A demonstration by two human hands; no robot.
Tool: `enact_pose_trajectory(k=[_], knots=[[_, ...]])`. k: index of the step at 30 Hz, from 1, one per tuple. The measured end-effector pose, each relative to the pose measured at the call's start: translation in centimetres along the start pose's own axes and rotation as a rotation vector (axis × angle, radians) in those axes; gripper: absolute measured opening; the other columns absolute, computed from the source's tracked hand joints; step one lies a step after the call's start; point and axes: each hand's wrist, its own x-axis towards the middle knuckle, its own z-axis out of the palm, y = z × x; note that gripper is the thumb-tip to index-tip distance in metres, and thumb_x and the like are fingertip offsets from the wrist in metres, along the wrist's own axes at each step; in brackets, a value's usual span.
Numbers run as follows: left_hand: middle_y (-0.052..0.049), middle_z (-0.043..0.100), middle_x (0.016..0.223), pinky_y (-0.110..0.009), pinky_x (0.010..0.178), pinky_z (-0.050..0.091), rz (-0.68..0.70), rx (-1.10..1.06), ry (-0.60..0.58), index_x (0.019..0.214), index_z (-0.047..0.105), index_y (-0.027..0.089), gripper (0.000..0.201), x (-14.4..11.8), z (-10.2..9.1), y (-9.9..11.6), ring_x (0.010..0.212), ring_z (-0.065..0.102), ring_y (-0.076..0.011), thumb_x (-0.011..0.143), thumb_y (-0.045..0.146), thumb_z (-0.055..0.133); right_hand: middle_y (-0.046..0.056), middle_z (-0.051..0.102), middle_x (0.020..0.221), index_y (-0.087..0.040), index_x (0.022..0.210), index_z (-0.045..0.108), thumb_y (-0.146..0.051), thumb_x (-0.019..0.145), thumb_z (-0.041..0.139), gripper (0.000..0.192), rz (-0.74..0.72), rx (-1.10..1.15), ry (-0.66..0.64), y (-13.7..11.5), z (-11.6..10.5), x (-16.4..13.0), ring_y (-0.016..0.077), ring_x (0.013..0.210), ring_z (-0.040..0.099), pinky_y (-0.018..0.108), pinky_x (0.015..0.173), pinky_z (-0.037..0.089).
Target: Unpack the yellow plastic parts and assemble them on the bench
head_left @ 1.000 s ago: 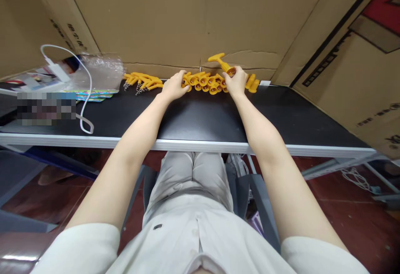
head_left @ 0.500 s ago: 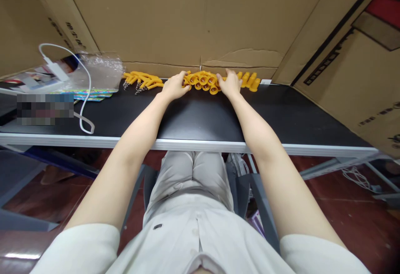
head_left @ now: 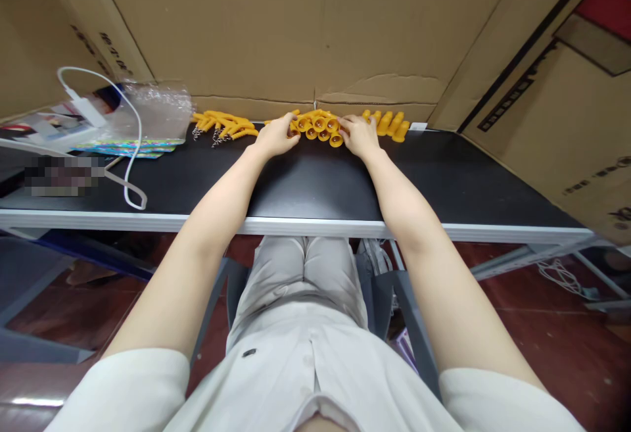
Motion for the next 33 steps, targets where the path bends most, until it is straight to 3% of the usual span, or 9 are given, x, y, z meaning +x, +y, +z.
enact_pose_trajectory(k=[4, 7, 10, 16, 20, 23, 27, 30, 33], knots=[[-0.015, 0.078, 0.135, -0.047, 0.119, 0.052, 0.023, -0.002, -0.005, 0.165, 0.055, 0.019, 0.066, 0.5, 0.5, -0.7, 0.132, 0.07, -0.0353, 0.1, 0.029, 0.064, 0.022, 0.056, 0.171, -0.014, 0.17, 0.056, -0.022, 0.112, 0.038, 0.061, 0.082, -0.006, -0.048, -1.4, 0.2, 0.2, 0.0418, 0.155, 0.056, 0.069, 0.13, 0.038], [-0.014, 0.078, 0.135, -0.046, 0.12, 0.052, 0.04, -0.014, -0.009, 0.164, 0.055, 0.019, 0.067, 0.6, 0.6, -1.0, 0.132, 0.07, -0.0347, 0.099, 0.029, 0.064, 0.02, 0.05, 0.177, -0.015, 0.175, 0.049, -0.026, 0.113, 0.036, 0.065, 0.08, 0.043, -0.056, -1.1, 0.3, 0.6, 0.0398, 0.165, 0.046, 0.072, 0.136, 0.029], [-0.015, 0.078, 0.134, -0.046, 0.12, 0.052, 0.027, -0.015, -0.016, 0.165, 0.054, 0.018, 0.067, 0.6, 0.5, -0.9, 0.131, 0.07, -0.0348, 0.1, 0.028, 0.064, 0.016, 0.045, 0.181, -0.021, 0.177, 0.047, -0.029, 0.113, 0.032, 0.066, 0.122, 0.083, 0.029, 1.0, 0.2, 1.0, 0.0374, 0.169, 0.04, 0.074, 0.138, 0.023], [-0.015, 0.079, 0.127, -0.046, 0.121, 0.05, 0.044, -0.08, -0.026, 0.147, 0.072, 0.016, 0.053, 0.6, 0.6, -1.0, 0.128, 0.072, -0.0365, 0.095, 0.026, 0.067, 0.016, 0.03, 0.188, -0.028, 0.173, 0.052, -0.04, 0.117, 0.038, 0.06, 0.481, 0.116, 0.197, 7.0, -0.4, -0.4, 0.0409, 0.175, 0.027, 0.081, 0.133, 0.025], [-0.015, 0.081, 0.121, -0.047, 0.117, 0.054, 0.078, -0.083, -0.02, 0.127, 0.081, 0.018, 0.038, 0.8, 0.9, -1.4, 0.12, 0.074, -0.0368, 0.094, 0.028, 0.065, 0.018, 0.021, 0.19, -0.025, 0.176, 0.049, -0.037, 0.117, 0.048, 0.061, 0.708, 0.153, 0.044, 8.5, -0.6, -2.3, 0.0401, 0.177, 0.021, 0.076, 0.137, 0.02], [-0.013, 0.081, 0.121, -0.047, 0.116, 0.055, 0.064, -0.058, -0.024, 0.119, 0.082, 0.021, 0.031, 1.0, 1.1, -1.3, 0.119, 0.073, -0.0357, 0.094, 0.031, 0.066, 0.019, 0.022, 0.19, -0.025, 0.179, 0.045, -0.042, 0.119, 0.046, 0.063, 0.756, 0.111, -0.146, 8.4, -0.6, -2.6, 0.04, 0.178, 0.021, 0.074, 0.14, 0.012], [-0.016, 0.076, 0.136, -0.05, 0.121, 0.051, -0.066, -0.005, 0.015, 0.124, 0.08, 0.02, 0.033, 1.1, 0.8, -1.7, 0.134, 0.067, -0.0403, 0.096, 0.027, 0.064, 0.018, 0.022, 0.19, -0.025, 0.181, 0.04, -0.048, 0.12, 0.036, 0.066, 0.741, 0.038, -0.257, 8.1, -0.7, -2.2, 0.0402, 0.178, 0.02, 0.077, 0.139, 0.008], [-0.024, 0.064, 0.158, -0.057, 0.13, 0.041, -0.266, 0.047, 0.107, 0.145, 0.072, 0.014, 0.051, 0.9, 0.1, -3.2, 0.151, 0.054, -0.0444, 0.096, 0.018, 0.056, 0.017, 0.021, 0.191, -0.023, 0.183, 0.035, -0.048, 0.12, 0.033, 0.068, 0.744, 0.03, -0.282, 8.0, -0.9, -2.2, 0.0387, 0.178, 0.019, 0.073, 0.141, 0.007], [-0.029, 0.056, 0.166, -0.064, 0.136, 0.031, -0.424, 0.081, 0.147, 0.158, 0.062, 0.006, 0.065, 0.4, -0.2, -5.2, 0.16, 0.047, -0.0436, 0.093, 0.013, 0.052, 0.018, 0.024, 0.19, -0.022, 0.182, 0.037, -0.046, 0.119, 0.036, 0.068, 0.739, 0.034, -0.273, 7.8, -1.1, -2.4, 0.0385, 0.178, 0.02, 0.073, 0.141, 0.011]])
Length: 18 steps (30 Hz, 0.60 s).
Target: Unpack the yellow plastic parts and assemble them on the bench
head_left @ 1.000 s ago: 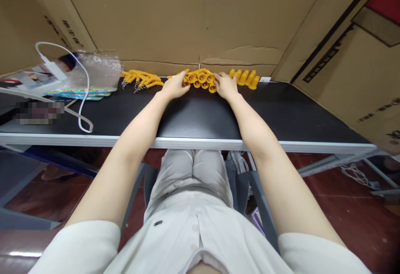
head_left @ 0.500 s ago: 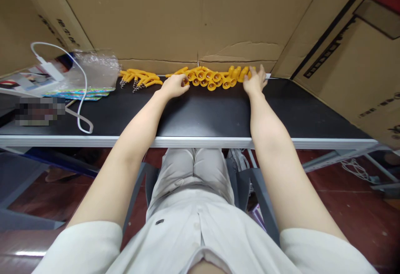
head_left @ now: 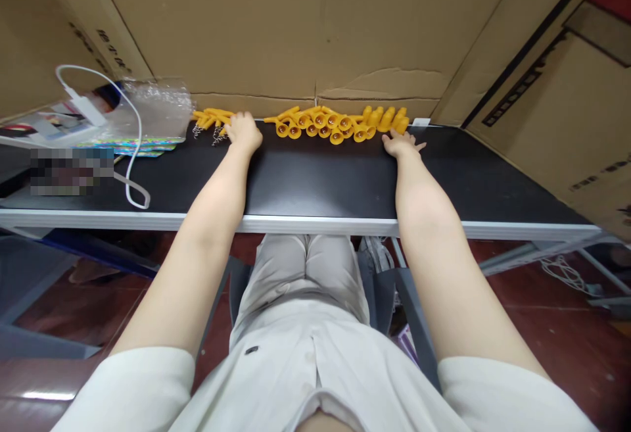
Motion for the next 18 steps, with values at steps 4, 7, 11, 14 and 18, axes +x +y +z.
enact_pose_trajectory(k=[4, 7, 11, 14, 18], knots=[[-0.033, 0.051, 0.171, -0.066, 0.138, 0.028, -0.098, 0.033, -0.079, 0.163, 0.052, -0.004, 0.071, -0.1, 0.2, -1.4, 0.167, 0.039, -0.0405, 0.094, 0.013, 0.049, 0.023, 0.042, 0.181, -0.021, 0.176, 0.049, -0.04, 0.116, 0.05, 0.063, -0.015, 0.045, 0.086, 0.2, 0.2, -0.2, 0.0394, 0.173, 0.034, 0.075, 0.139, 0.021], [-0.032, 0.047, 0.174, -0.068, 0.14, 0.021, -0.12, 0.051, -0.111, 0.166, 0.049, -0.004, 0.072, -0.2, 0.3, -1.4, 0.172, 0.031, -0.0384, 0.096, 0.012, 0.048, 0.024, 0.058, 0.168, -0.019, 0.161, 0.066, -0.028, 0.112, 0.057, 0.051, -0.009, 0.127, 0.236, 0.3, 0.2, -0.2, 0.0392, 0.162, 0.051, 0.072, 0.136, 0.029], [-0.029, 0.047, 0.176, -0.073, 0.14, 0.014, -0.15, 0.004, -0.067, 0.167, 0.054, 0.007, 0.069, 0.0, 0.5, -1.5, 0.172, 0.027, -0.0422, 0.098, 0.016, 0.055, 0.021, 0.065, 0.157, -0.024, 0.15, 0.07, -0.026, 0.115, 0.042, 0.045, 0.019, 0.249, 0.392, 0.2, -0.1, 0.2, 0.0377, 0.153, 0.06, 0.066, 0.129, 0.04], [-0.027, 0.051, 0.173, -0.071, 0.142, 0.013, -0.14, 0.025, -0.037, 0.162, 0.059, 0.006, 0.064, 0.2, 0.5, -1.6, 0.171, 0.031, -0.0417, 0.099, 0.014, 0.053, 0.02, 0.064, 0.156, -0.028, 0.15, 0.069, -0.028, 0.117, 0.035, 0.048, -0.001, 0.268, 0.417, -0.1, -0.5, 0.8, 0.0384, 0.153, 0.06, 0.065, 0.127, 0.041], [-0.025, 0.059, 0.166, -0.067, 0.14, 0.021, -0.15, -0.072, 0.079, 0.157, 0.063, 0.01, 0.056, 0.5, 0.3, -1.4, 0.167, 0.04, -0.0397, 0.102, 0.012, 0.049, 0.02, 0.062, 0.157, -0.028, 0.159, 0.059, -0.027, 0.115, 0.035, 0.05, -0.081, 0.263, 0.395, -1.2, -1.3, 0.9, 0.0395, 0.151, 0.06, 0.064, 0.121, 0.047]])
